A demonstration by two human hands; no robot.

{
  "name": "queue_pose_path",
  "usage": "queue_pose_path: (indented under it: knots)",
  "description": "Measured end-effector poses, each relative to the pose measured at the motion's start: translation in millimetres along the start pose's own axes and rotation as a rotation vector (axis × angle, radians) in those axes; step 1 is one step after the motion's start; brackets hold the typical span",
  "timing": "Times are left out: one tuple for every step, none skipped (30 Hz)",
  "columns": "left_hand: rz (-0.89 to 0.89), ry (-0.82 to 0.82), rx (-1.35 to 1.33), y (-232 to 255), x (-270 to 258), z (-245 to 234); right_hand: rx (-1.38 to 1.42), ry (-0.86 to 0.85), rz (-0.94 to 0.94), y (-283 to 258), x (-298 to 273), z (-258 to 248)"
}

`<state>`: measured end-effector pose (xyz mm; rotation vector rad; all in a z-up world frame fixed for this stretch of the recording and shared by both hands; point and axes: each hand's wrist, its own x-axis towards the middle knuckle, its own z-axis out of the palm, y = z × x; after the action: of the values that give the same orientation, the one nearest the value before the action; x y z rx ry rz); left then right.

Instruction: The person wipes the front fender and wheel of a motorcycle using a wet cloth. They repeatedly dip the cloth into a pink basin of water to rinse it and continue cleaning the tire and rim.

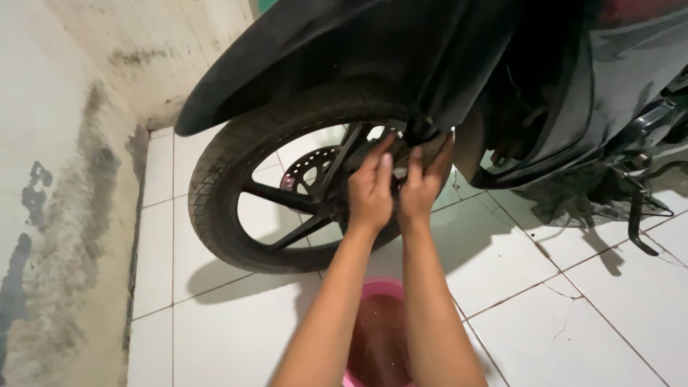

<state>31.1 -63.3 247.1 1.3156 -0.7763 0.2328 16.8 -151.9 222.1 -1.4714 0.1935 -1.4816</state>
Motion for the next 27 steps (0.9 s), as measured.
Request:
queue_pose_path:
  knots:
    - [0.049, -0.025, 0.017, -1.2, 7.1, 6.3, 0.096, -0.002, 0.166, 8.1, -3.3, 1.1]
    - [0.098, -0.050, 0.033, -4.9, 13.4, 11.8, 0.194, -0.007, 0.331, 17.9, -9.6, 2.0]
    - [0.148, -0.076, 0.049, -9.8, 17.6, 15.1, 0.292, -0.015, 0.494, 28.5, -16.7, 1.7]
    - [0.022, -0.094, 0.155, -15.5, 18.1, 12.7, 0.318, -0.098, 0.425, 38.8, -28.0, 5.1]
    - [-0.106, -0.114, 0.256, -21.6, 15.5, 8.7, 0.337, -0.181, 0.353, 48.5, -38.0, 3.4]
    - [-0.233, -0.136, 0.357, -27.6, 12.1, 5.9, 0.310, -0.145, 0.410, 56.0, -48.7, -0.4]
    - [-0.170, -0.113, 0.357, -32.9, 5.6, 3.0, 0.280, -0.135, 0.428, 61.5, -60.9, -0.3]
    - [-0.107, -0.089, 0.358, -37.3, -1.2, 0.6, 0.256, -0.125, 0.426, 66.3, -70.7, 1.1]
    - [-0.048, -0.072, 0.364, -40.9, -6.0, -2.9, 0.235, -0.118, 0.416, 70.7, -79.2, 4.2]
    - [0.013, -0.068, 0.368, -44.7, -6.9, -5.1, 0.213, -0.113, 0.406, 76.2, -86.3, 8.9]
    - [0.066, -0.061, 0.366, -48.8, -11.4, -5.2, 0.186, -0.115, 0.402, 83.2, -94.7, 9.2]
    - [0.119, -0.054, 0.364, -52.9, -17.4, -6.3, 0.159, -0.121, 0.401, 90.9, -105.8, 11.1]
    - [-0.005, -0.076, 0.417, -56.8, -25.2, -10.1, 0.133, -0.139, 0.402, 99.4, -116.9, 9.1]
    - [-0.128, -0.099, 0.468, -60.8, -36.6, -17.5, 0.104, -0.157, 0.400, 107.8, -130.2, 6.5]
    - [-0.249, -0.124, 0.524, -65.6, -48.2, -27.6, 0.097, -0.182, 0.420, 114.0, -149.7, 5.1]
    - [-0.184, -0.105, 0.557, -70.4, -63.2, -36.2, 0.089, -0.210, 0.441, 119.8, -168.3, 3.2]
    - [-0.113, -0.085, 0.594, -75.8, -75.3, -46.8, 0.096, -0.224, 0.459, 124.9, -186.2, 3.5]
    - [-0.042, -0.066, 0.631, -82.2, -81.7, -55.1, 0.104, -0.233, 0.508, 130.5, -199.3, 2.9]
    - [-0.032, -0.064, 0.644, -88.4, -84.8, -59.7, 0.120, -0.234, 0.558, 134.8, -211.3, 1.5]
    - [-0.022, -0.063, 0.657, -93.4, -87.1, -62.5, 0.141, -0.234, 0.634, 139.4, -220.5, 0.9]
    - [-0.016, -0.063, 0.662, -96.5, -93.6, -61.8, 0.074, -0.270, 0.645, 145.9, -224.4, -3.7]
    - [-0.016, -0.027, 0.635, -97.5, -100.4, -62.3, 0.006, -0.306, 0.655, 152.9, -224.2, -7.3]
    - [-0.009, 0.014, 0.607, -98.0, -101.2, -61.4, -0.059, -0.343, 0.656, 159.5, -217.9, -8.7]
    - [-0.001, 0.055, 0.578, -97.1, -101.9, -60.2, -0.034, -0.347, 0.640, 162.3, -212.9, -11.3]
    - [-0.022, 0.095, 0.574, -94.7, -104.6, -60.0, -0.006, -0.355, 0.627, 161.6, -210.1, -12.1]
    - [-0.043, 0.134, 0.570, -92.0, -108.0, -58.2, 0.021, -0.364, 0.615, 158.6, -206.6, -12.3]
    - [-0.068, 0.172, 0.565, -89.0, -113.2, -55.4, 0.037, -0.361, 0.819, 153.7, -203.1, -16.0]
